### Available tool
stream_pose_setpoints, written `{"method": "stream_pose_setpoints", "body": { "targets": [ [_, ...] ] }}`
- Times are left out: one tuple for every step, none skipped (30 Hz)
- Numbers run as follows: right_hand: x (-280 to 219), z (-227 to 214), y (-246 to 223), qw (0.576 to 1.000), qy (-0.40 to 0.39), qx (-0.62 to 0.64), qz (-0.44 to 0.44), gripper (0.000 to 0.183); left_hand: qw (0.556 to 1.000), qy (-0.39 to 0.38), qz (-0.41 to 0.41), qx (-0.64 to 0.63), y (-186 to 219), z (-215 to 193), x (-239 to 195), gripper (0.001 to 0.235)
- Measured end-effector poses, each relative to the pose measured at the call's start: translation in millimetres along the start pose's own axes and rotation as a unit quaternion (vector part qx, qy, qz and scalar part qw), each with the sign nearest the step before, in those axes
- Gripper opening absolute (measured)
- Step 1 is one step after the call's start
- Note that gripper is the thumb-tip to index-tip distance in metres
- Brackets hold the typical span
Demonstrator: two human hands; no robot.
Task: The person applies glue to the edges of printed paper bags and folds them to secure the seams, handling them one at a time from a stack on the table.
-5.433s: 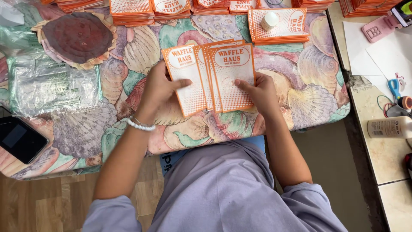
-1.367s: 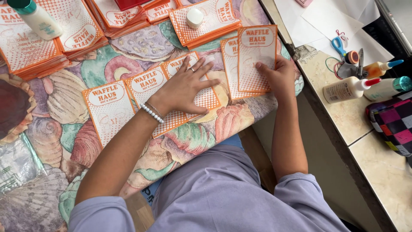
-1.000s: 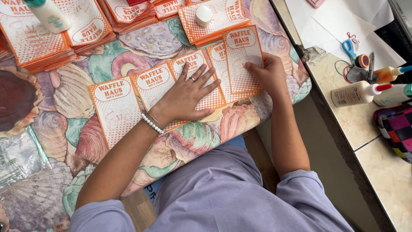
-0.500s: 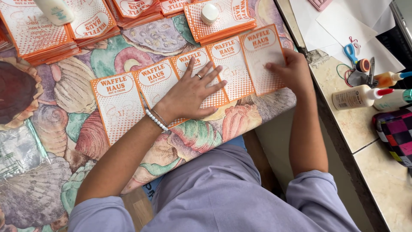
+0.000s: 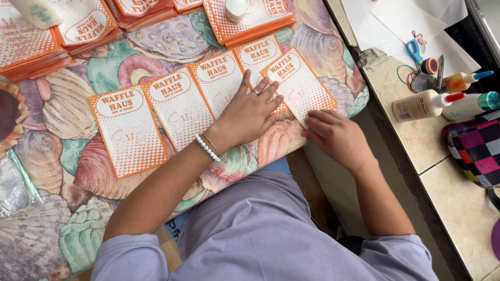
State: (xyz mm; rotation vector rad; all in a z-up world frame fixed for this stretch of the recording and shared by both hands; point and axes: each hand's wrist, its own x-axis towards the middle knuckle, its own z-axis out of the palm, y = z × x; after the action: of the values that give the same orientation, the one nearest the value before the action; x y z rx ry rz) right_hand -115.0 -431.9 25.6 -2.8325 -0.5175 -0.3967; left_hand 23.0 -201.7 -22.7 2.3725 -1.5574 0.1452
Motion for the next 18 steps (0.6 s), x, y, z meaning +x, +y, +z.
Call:
{"method": "stream_pose_setpoints", "body": {
  "targets": [
    [-7,8,0,1.0,0.014,-0.022,-0.012,0.019,1.0,-0.019,-0.012,-0.007,0,4,-1,0.053],
    [-12,15,0,1.0,0.012,-0.022,-0.01,0.019,1.0,-0.02,-0.012,-0.009,2,4,-1,0.053],
    [-15,23,0,0.998,0.04,-0.053,-0.017,0.016,1.0,-0.019,-0.015,-0.01,2,4,-2,0.052],
    [-18,30,0,0.994,0.068,-0.083,-0.025,0.014,1.0,-0.017,-0.018,-0.01,2,3,-3,0.051],
    [-20,36,-3,0.994,0.069,-0.083,-0.025,0.014,1.0,-0.017,-0.018,-0.009,5,-4,-4,0.051],
    [-21,41,-6,0.991,0.097,-0.087,-0.01,0.012,1.0,0.017,-0.009,-0.018,8,-11,-5,0.049],
    [-22,46,-10,0.988,0.125,-0.091,0.007,0.009,0.998,0.05,0.002,-0.027,11,-17,-6,0.048],
    [-23,49,-7,0.988,0.126,-0.091,0.007,0.009,0.998,0.05,0.003,-0.026,11,-16,-6,0.048],
    [-26,52,-5,0.987,0.137,-0.042,0.069,0.008,0.997,0.076,0.008,-0.027,12,-13,-8,0.046],
    [-28,55,-3,0.98,0.149,0.008,0.131,0.008,0.994,0.101,0.013,-0.028,13,-10,-9,0.045],
    [-28,53,-1,0.98,0.147,0.007,0.131,0.008,0.994,0.101,0.012,-0.03,15,-9,-10,0.045],
    [-28,51,-1,0.963,0.144,0.091,0.207,0.008,0.995,0.088,0.018,-0.053,18,-9,-11,0.044],
    [-27,48,0,0.934,0.14,0.174,0.279,0.011,0.994,0.075,0.024,-0.075,20,-9,-12,0.043],
    [-21,43,-5,0.934,0.139,0.173,0.278,0.011,0.994,0.076,0.023,-0.075,22,-13,-11,0.043],
    [-15,36,-9,0.901,0.145,0.262,0.313,0.023,0.996,0.045,0.029,-0.076,25,-18,-10,0.046],
    [-9,30,-13,0.859,0.148,0.348,0.344,0.035,0.996,0.013,0.036,-0.076,27,-22,-9,0.048],
    [-8,27,-11,0.861,0.148,0.347,0.342,0.035,0.996,0.016,0.036,-0.075,26,-17,-9,0.048],
    [-7,25,-8,0.841,0.138,0.387,0.354,0.039,0.997,0.007,0.059,-0.058,25,-11,-9,0.049]
  ]
}}
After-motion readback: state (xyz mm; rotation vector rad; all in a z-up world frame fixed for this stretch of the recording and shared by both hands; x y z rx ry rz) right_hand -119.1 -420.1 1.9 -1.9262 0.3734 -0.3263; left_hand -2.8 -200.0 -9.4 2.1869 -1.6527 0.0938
